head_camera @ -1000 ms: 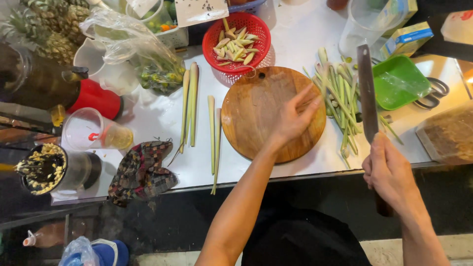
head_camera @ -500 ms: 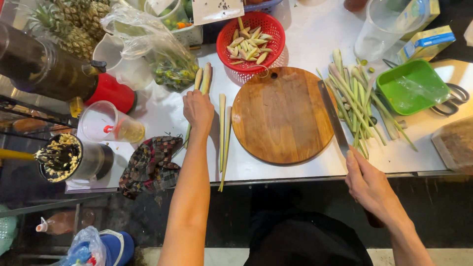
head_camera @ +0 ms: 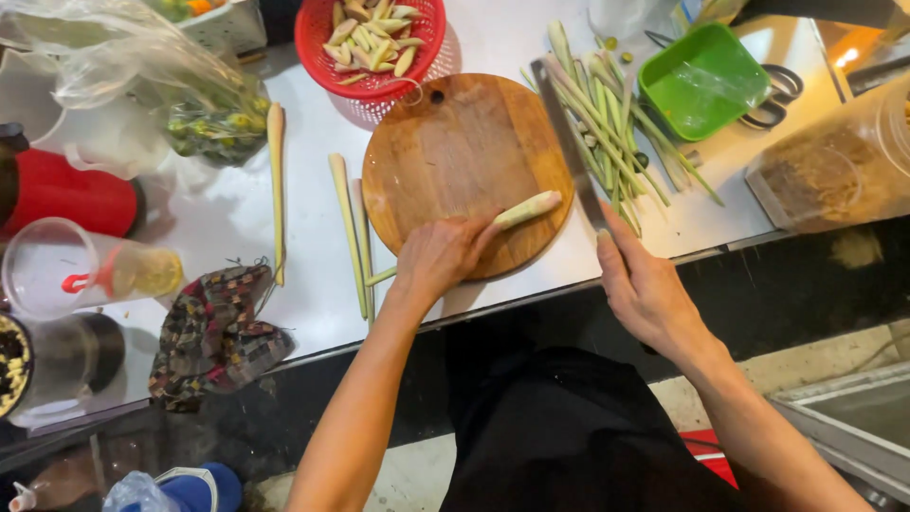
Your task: Slicing lemongrass stalks on a wooden cutting board using a large knife.
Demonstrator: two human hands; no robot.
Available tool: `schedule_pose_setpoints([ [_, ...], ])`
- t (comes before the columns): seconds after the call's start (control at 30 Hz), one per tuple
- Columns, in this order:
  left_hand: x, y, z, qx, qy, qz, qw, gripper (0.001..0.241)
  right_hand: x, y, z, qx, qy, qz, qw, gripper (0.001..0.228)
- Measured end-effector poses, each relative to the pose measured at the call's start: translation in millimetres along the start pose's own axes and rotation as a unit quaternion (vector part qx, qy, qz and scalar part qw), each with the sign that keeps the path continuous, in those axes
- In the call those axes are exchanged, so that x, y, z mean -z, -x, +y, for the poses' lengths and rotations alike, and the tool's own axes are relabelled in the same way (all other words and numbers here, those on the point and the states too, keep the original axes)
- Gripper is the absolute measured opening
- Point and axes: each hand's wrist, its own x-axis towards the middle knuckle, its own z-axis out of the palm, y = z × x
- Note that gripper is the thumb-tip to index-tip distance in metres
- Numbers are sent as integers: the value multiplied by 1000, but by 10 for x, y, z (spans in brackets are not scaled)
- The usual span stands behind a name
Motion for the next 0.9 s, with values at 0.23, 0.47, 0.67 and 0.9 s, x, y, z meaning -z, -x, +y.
schedule_pose_setpoints([
  [0.23, -112, 43, -17, -8, -77, 64, 995, 30, -110, 44, 50, -69, 64, -13, 995, 51],
  [0.47, -117, 37, -22, -14, -91, 62, 994, 30, -92, 57, 49, -67, 61, -39, 995, 50],
  [0.67, -53, -46, 33, -18, -123, 84, 989, 31, -107, -2, 15, -41, 50, -37, 997, 48],
  [0.9, -371, -452, 158, -93, 13, 206, 974, 23, -140, -139, -155, -44, 67, -35, 996, 48],
])
